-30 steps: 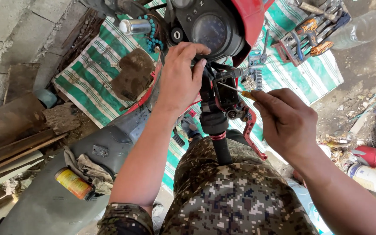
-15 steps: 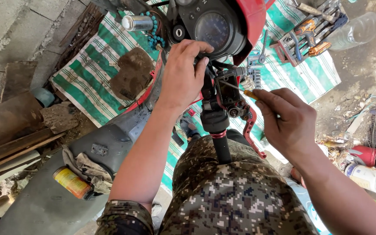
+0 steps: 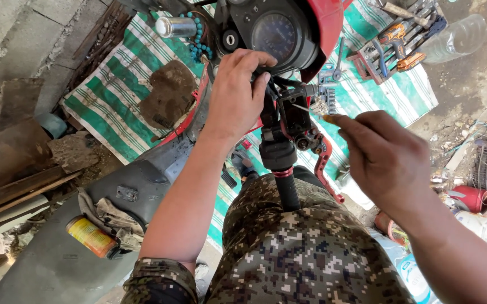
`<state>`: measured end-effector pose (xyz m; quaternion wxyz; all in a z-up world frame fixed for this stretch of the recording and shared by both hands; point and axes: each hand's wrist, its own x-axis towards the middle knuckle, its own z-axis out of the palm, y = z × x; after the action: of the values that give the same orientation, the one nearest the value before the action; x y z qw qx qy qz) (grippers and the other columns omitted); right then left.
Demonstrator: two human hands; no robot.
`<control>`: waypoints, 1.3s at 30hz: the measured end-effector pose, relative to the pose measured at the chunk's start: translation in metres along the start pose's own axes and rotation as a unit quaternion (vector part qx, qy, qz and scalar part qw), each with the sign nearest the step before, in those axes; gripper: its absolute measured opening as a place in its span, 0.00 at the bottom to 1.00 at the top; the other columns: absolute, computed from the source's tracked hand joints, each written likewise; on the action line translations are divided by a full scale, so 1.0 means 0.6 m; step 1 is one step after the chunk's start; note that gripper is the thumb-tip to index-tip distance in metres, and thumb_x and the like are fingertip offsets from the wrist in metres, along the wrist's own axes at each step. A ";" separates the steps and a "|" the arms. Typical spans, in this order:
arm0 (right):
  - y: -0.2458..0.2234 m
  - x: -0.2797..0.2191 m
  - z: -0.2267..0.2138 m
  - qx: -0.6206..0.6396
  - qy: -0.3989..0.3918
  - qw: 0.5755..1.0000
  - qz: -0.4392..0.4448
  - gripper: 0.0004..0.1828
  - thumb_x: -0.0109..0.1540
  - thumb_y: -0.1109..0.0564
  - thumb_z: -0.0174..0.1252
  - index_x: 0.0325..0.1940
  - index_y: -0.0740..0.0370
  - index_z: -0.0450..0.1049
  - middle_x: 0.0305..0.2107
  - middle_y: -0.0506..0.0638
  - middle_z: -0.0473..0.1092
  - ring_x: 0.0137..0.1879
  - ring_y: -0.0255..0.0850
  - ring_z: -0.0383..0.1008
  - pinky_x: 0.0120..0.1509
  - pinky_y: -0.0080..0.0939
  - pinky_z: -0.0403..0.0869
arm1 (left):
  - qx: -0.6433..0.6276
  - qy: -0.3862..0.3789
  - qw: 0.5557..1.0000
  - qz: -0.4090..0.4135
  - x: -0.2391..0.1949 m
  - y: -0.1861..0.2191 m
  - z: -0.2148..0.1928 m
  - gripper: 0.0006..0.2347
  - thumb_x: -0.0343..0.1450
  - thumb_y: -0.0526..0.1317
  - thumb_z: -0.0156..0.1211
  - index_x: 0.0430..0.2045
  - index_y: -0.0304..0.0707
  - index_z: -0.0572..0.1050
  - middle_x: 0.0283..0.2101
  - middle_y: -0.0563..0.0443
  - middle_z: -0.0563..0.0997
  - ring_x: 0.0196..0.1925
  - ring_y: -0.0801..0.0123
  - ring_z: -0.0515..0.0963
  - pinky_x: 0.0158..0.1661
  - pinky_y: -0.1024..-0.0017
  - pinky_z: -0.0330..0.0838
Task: The person works on the handlebar area of a red motorcycle, initially adjusting the right grip and brake lever. They then use a screwdriver to work on the instrument cluster and surrounding components near the speedometer.
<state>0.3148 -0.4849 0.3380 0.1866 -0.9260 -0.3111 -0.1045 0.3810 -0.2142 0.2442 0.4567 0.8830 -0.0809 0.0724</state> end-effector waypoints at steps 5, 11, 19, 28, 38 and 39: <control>0.009 0.016 0.002 -0.002 -0.023 0.999 -0.032 0.10 0.77 0.64 0.66 0.61 0.60 0.89 0.41 0.51 0.78 0.33 0.42 0.75 0.32 0.43 0.73 | 0.005 0.000 1.000 -0.005 0.001 -0.002 0.002 0.10 0.78 0.30 0.62 0.52 0.42 0.81 0.53 0.49 0.80 0.62 0.52 0.76 0.62 0.53 0.75; 0.002 0.020 -0.002 0.024 -0.001 0.999 -0.028 0.09 0.79 0.64 0.64 0.60 0.67 0.88 0.43 0.57 0.76 0.40 0.50 0.78 0.41 0.48 0.74 | -0.002 0.003 1.000 0.002 -0.001 -0.002 0.002 0.10 0.78 0.30 0.63 0.52 0.42 0.80 0.53 0.48 0.80 0.61 0.51 0.76 0.62 0.52 0.74; 0.002 0.011 -0.007 -0.013 -0.002 0.999 -0.041 0.11 0.78 0.69 0.65 0.61 0.64 0.88 0.43 0.56 0.76 0.40 0.49 0.77 0.41 0.47 0.73 | -0.003 0.014 1.000 0.023 -0.001 -0.008 0.009 0.10 0.78 0.29 0.64 0.52 0.42 0.79 0.53 0.47 0.79 0.61 0.49 0.76 0.63 0.50 0.73; 0.004 0.021 -0.013 -0.025 -0.013 0.998 -0.051 0.11 0.77 0.70 0.67 0.61 0.63 0.89 0.43 0.55 0.77 0.40 0.47 0.78 0.42 0.46 0.75 | 0.001 0.012 1.000 0.021 0.000 -0.009 0.006 0.10 0.78 0.30 0.64 0.52 0.42 0.79 0.53 0.47 0.79 0.62 0.48 0.76 0.65 0.49 0.72; -0.023 0.026 0.009 -0.017 -0.033 0.999 0.034 0.10 0.76 0.59 0.65 0.58 0.64 0.89 0.30 0.48 0.77 0.24 0.42 0.71 0.23 0.47 0.71 | -0.006 0.004 1.000 0.019 0.001 -0.005 0.002 0.09 0.79 0.30 0.62 0.52 0.41 0.79 0.53 0.45 0.79 0.62 0.48 0.76 0.60 0.50 0.74; -0.030 0.025 0.005 -0.019 -0.032 0.999 0.038 0.10 0.76 0.59 0.65 0.58 0.64 0.89 0.30 0.48 0.77 0.24 0.42 0.71 0.23 0.47 0.71 | -0.007 0.001 1.000 0.021 0.002 -0.003 0.001 0.09 0.79 0.30 0.62 0.52 0.41 0.79 0.53 0.45 0.79 0.62 0.48 0.76 0.60 0.50 0.74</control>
<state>0.3157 -0.4623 0.3453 0.1631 -0.9433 -0.2797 -0.0735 0.3825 -0.2137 0.2429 0.4611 0.8779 -0.0996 0.0827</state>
